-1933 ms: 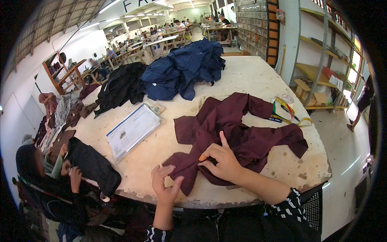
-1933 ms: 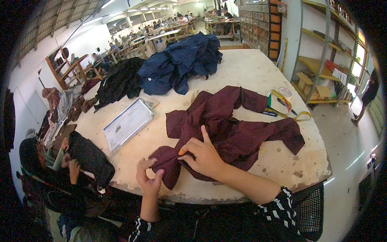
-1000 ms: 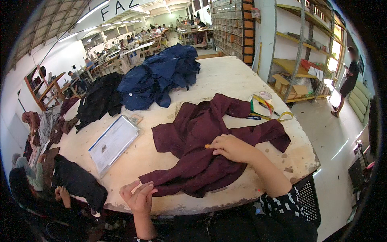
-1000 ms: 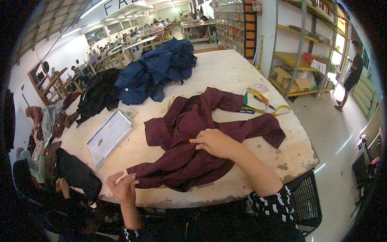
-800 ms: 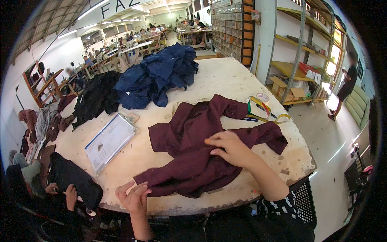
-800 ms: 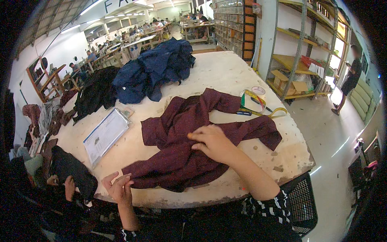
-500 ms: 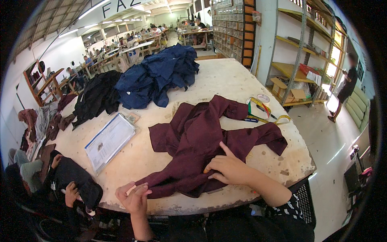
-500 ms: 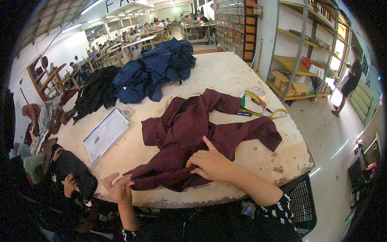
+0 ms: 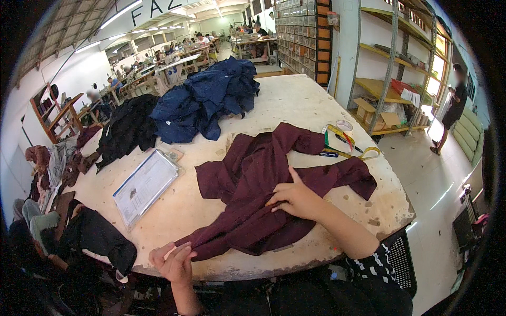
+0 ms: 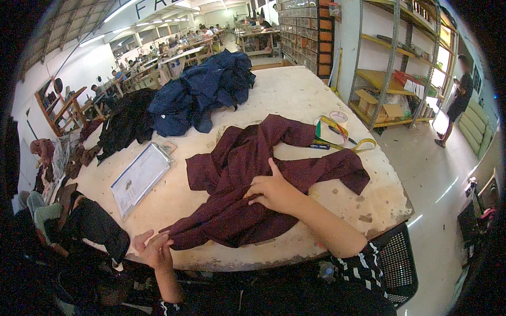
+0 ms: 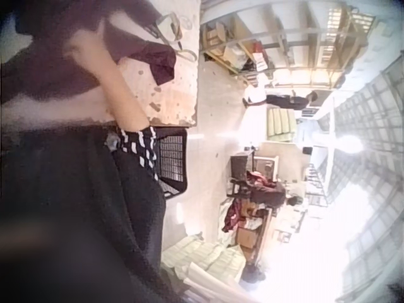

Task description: The person folds a maroon long-sleeved shirt on a worktable in a garment factory. They smooth the fabric, fold the sleeves, and align the edges before placing the folded shirt on a pile.

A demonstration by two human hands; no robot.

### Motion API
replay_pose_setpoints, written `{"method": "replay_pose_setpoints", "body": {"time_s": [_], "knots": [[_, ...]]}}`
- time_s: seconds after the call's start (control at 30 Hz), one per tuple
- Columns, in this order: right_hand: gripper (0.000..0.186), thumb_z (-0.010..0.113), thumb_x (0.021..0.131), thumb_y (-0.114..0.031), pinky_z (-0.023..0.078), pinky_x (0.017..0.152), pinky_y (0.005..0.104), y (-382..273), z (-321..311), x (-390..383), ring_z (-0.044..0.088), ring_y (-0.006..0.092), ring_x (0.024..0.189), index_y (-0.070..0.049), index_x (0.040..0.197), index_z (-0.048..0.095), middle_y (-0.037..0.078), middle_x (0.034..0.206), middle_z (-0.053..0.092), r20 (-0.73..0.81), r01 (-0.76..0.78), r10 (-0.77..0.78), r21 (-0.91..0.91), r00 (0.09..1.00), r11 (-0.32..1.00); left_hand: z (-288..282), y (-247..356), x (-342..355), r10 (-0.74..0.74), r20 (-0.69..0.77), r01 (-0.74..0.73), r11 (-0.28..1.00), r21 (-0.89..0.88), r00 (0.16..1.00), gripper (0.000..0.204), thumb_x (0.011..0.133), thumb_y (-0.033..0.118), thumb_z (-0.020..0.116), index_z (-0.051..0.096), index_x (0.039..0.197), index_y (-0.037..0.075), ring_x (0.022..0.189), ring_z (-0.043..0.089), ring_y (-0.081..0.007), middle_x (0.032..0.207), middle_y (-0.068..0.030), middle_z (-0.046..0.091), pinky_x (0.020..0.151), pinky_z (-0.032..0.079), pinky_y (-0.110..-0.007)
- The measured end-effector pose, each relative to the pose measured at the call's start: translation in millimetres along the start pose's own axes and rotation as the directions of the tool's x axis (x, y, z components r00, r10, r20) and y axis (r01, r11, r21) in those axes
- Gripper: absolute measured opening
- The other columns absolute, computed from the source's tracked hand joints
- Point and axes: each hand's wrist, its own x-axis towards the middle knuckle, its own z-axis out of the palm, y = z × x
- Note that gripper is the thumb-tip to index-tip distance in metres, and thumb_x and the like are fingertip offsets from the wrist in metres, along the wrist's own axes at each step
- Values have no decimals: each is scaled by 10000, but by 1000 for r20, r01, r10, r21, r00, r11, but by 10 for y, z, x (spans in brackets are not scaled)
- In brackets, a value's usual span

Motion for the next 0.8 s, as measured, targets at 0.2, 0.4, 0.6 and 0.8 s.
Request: {"method": "replay_pose_setpoints", "body": {"time_s": [0.2, 0.4, 0.6, 0.8], "knots": [[199, 765, 659, -154, 9, 1086, 574, -395, -503, -89, 622, 161, 761, -128, 795, 621, -32, 726, 608, -262, 68, -35, 119, 964, 991, -142, -172, -38, -21, -71, 18, 999, -42, 997, 169, 737, 208, 712, 630, 819, 85, 969, 523, -252, 945, -126, 604, 724, 498, -330], [274, 768, 657, -116, 4, 1103, 523, -252, -372, -139, 632, 171, 751, -118, 831, 557, -40, 775, 631, -296, -56, 131, 249, 946, 967, -52, -174, -48, -139, -77, 128, 983, -132, 987, 141, 753, 164, 706, 630, 807, 59, 982, 517, -258, 941, -146, 606, 751, 495, -338], [358, 760, 677, -221, -26, 1050, 599, -298, -319, -155, 563, 183, 994, -161, 980, 580, -14, 1018, 597, -370, -74, 81, 31, 926, 997, -54, -88, 30, -130, -62, 125, 989, -81, 990, 157, 745, 200, 707, 628, 787, 71, 978, 507, -232, 758, -74, 671, 840, 380, -372], [419, 714, 677, -412, -7, 1023, 634, -554, -233, -253, 472, 187, 1103, -218, 1028, 589, -34, 1085, 534, -199, 149, -172, -124, 965, 981, -36, -76, 63, -112, -57, 109, 993, -51, 992, 182, 731, 246, 708, 615, 777, 96, 956, 507, -209, 704, -27, 682, 862, 324, -384]]}}
